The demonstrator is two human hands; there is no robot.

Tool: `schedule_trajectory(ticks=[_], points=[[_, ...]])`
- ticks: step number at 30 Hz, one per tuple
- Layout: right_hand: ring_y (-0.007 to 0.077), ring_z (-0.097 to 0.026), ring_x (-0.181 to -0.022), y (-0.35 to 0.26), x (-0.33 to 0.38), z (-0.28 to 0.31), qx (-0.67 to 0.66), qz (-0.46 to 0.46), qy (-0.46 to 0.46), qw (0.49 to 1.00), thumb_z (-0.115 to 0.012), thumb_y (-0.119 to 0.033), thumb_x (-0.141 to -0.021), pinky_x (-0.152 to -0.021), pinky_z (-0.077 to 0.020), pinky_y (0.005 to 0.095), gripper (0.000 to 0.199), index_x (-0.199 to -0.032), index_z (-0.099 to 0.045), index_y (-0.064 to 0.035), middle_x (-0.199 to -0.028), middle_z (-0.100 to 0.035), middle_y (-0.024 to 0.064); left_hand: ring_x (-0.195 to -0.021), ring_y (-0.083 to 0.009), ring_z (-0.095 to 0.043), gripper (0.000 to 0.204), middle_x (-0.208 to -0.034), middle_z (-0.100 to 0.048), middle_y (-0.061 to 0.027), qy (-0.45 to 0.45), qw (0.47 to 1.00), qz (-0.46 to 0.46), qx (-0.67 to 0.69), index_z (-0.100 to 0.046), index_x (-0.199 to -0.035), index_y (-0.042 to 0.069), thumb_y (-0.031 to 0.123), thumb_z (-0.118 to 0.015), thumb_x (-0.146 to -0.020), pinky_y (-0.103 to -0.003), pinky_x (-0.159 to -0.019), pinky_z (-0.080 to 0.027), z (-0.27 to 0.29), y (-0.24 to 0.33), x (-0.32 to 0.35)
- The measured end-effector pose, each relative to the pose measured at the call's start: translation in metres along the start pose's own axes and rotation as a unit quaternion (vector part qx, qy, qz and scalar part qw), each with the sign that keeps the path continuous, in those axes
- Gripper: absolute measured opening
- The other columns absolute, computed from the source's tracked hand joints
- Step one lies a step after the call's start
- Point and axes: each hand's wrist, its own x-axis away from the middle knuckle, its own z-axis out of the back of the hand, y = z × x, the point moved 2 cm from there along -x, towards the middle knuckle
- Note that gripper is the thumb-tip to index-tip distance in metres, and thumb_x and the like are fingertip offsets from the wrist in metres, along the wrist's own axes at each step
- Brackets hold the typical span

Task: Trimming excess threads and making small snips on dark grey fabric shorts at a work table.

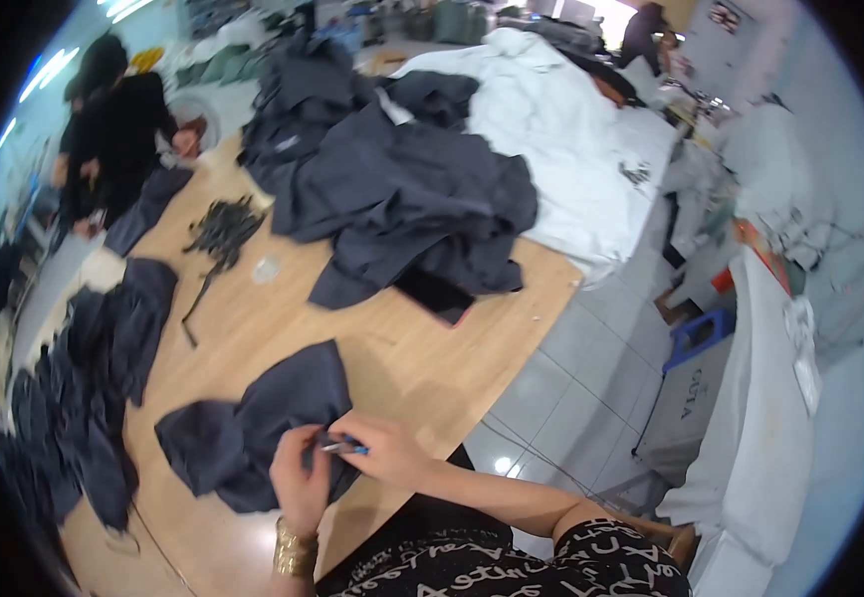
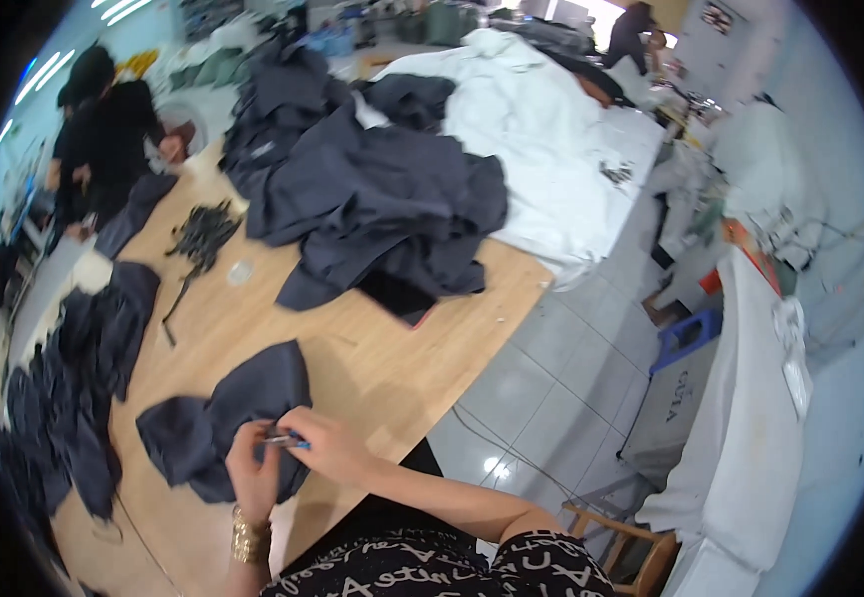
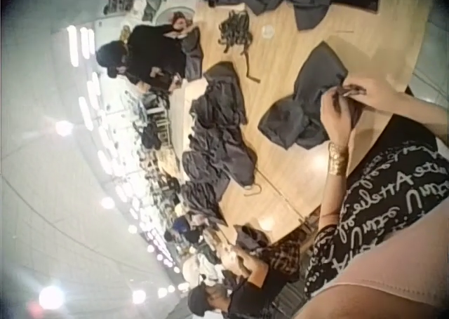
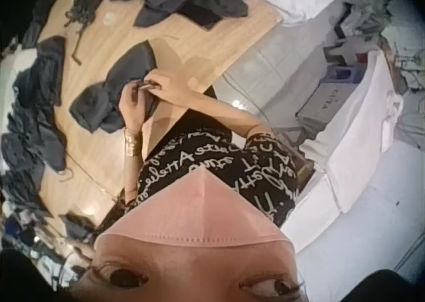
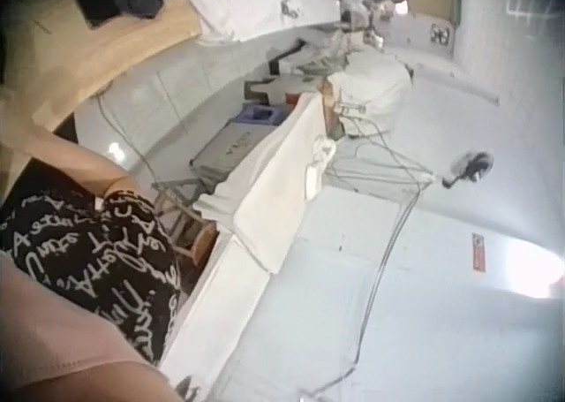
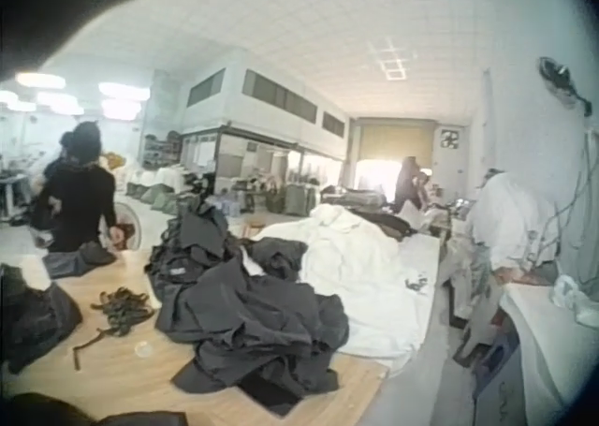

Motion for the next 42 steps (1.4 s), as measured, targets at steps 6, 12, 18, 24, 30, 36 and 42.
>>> schedule_trajectory(ticks=[6,12,18,24,30,36,42], points=[[0.0220,-0.055,-0.069,-0.007,-0.017,0.002,0.043,0.016,-0.011,0.999,-0.060,0.000,-0.071,-0.059,-0.0434,0.0318,0.020,-0.089,-0.052,-0.0061,-0.081,-0.052,0.0048,-0.081,-0.0192,-0.055,0.020,-0.086,-0.058,-0.0081,0.024,0.971,0.035,0.236,-0.054,-0.094,-0.001,-0.006,-0.051,-0.075,-0.026,-0.077,-0.043,0.032,0.005,-0.005],[0.0245,-0.056,-0.066,-0.025,-0.029,-0.019,0.021,0.087,-0.027,0.996,-0.059,0.000,-0.070,-0.055,-0.0436,0.0325,0.020,-0.087,-0.051,-0.0070,-0.080,-0.050,0.0043,-0.079,-0.0176,-0.057,0.024,-0.083,-0.058,-0.0096,0.028,0.999,0.015,0.012,-0.057,-0.094,-0.001,-0.006,-0.051,-0.072,-0.026,-0.072,-0.043,0.039,0.017,-0.005],[0.0265,-0.058,-0.069,-0.004,-0.050,-0.017,0.162,0.051,0.001,0.986,-0.062,-0.001,-0.066,-0.062,-0.0479,0.0323,0.025,-0.089,-0.055,-0.0077,-0.084,-0.052,0.0079,-0.073,-0.0168,-0.049,0.018,-0.080,-0.053,-0.0092,0.207,0.976,-0.045,-0.052,-0.054,-0.085,-0.002,-0.005,-0.039,-0.075,-0.025,-0.069,-0.040,0.086,0.011,0.006],[0.0092,-0.055,-0.071,-0.001,-0.050,-0.002,-0.222,-0.223,-0.075,0.946,-0.060,0.000,-0.075,-0.066,-0.0439,0.0228,0.014,-0.088,-0.065,-0.0021,-0.076,-0.061,0.0011,-0.076,-0.0239,-0.054,0.019,-0.080,-0.053,-0.0096,0.160,0.974,0.004,-0.159,-0.055,-0.083,0.002,-0.009,-0.048,-0.069,-0.029,-0.069,-0.043,0.102,-0.033,0.021],[0.0033,-0.043,-0.060,-0.004,-0.020,0.001,-0.082,-0.159,0.021,0.984,-0.059,0.007,-0.074,-0.053,-0.0342,0.0189,0.019,-0.089,-0.065,-0.0023,-0.070,-0.057,-0.0014,-0.080,-0.0242,-0.055,0.020,-0.084,-0.055,-0.0112,0.298,0.946,0.004,-0.128,-0.054,-0.077,0.002,-0.014,-0.051,-0.065,-0.029,-0.068,-0.044,0.101,-0.037,0.041],[0.0015,-0.039,-0.057,-0.004,-0.006,-0.012,0.018,0.019,0.089,0.996,-0.057,0.009,-0.073,-0.050,-0.0302,0.0180,0.021,-0.088,-0.064,-0.0036,-0.071,-0.058,-0.0017,-0.081,-0.0193,-0.047,0.026,-0.093,-0.051,-0.0119,0.362,0.927,0.008,-0.098,-0.047,-0.084,0.003,-0.016,-0.046,-0.065,-0.026,-0.067,-0.042,0.096,-0.052,0.060],[0.0033,-0.039,-0.052,-0.004,-0.016,-0.012,-0.101,-0.211,-0.009,0.972,-0.061,0.000,-0.077,-0.047,-0.0274,0.0170,0.009,-0.086,-0.062,-0.0024,-0.069,-0.056,-0.0027,-0.069,-0.0116,-0.047,0.014,-0.082,-0.055,-0.0053,0.314,0.944,0.083,0.056,-0.051,-0.081,0.001,-0.009,-0.044,-0.074,-0.022,-0.064,-0.040,0.103,-0.059,0.055]])
